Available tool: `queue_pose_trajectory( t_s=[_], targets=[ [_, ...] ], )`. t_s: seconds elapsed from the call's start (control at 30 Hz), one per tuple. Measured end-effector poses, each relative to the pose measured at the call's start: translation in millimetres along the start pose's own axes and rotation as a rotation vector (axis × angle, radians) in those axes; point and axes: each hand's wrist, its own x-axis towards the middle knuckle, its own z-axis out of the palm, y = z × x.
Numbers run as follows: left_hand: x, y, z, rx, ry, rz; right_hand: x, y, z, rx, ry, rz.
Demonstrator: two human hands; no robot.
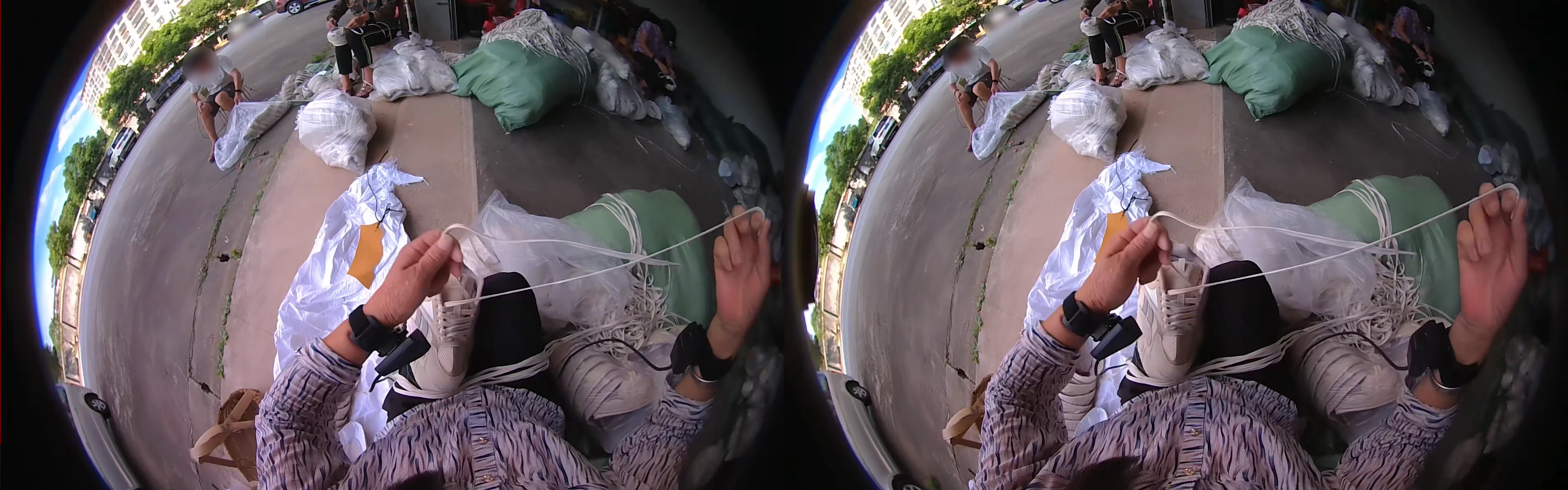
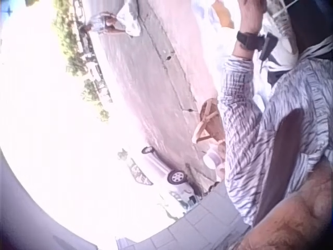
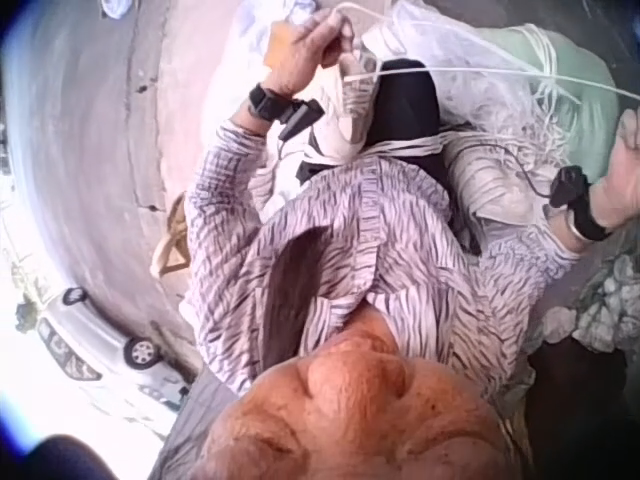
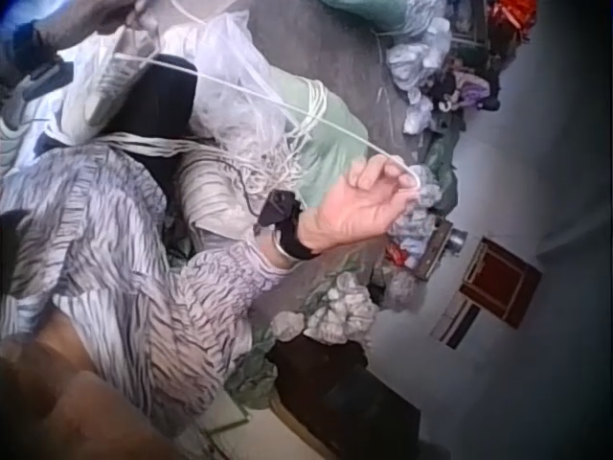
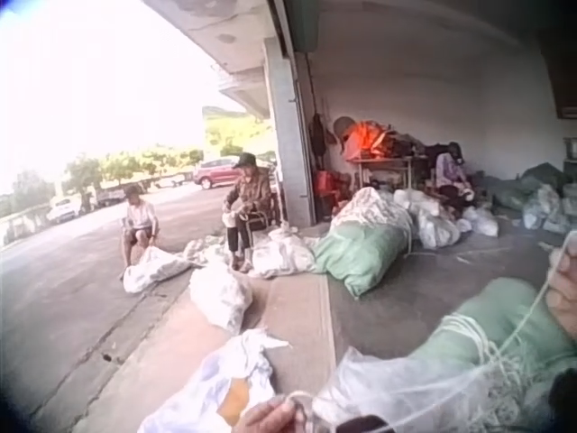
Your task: Insert and thread laces into a white sneaker.
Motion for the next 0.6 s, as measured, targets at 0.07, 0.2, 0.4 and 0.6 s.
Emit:
queue_pose_trajectory(
  t_s=[0.07, 0.2, 0.4, 0.6],
  targets=[
    [-12.0, 6.4, -35.6, -0.186, 0.247, 0.092, -6.6, 27.7, -12.3, 0.028, 0.263, -0.022],
    [-52.3, 19.1, -111.0, -0.296, 0.690, 0.242, -28.7, 59.6, -52.5, 0.432, 0.636, -0.030],
    [-138.4, 6.1, -233.4, -0.342, 0.876, 0.270, -83.0, 94.1, -147.5, -0.040, 0.313, 0.257],
    [-142.0, -23.5, -256.3, -0.488, 1.323, 0.103, -94.8, 201.8, -106.7, -0.983, 0.071, 0.560]
  ],
)
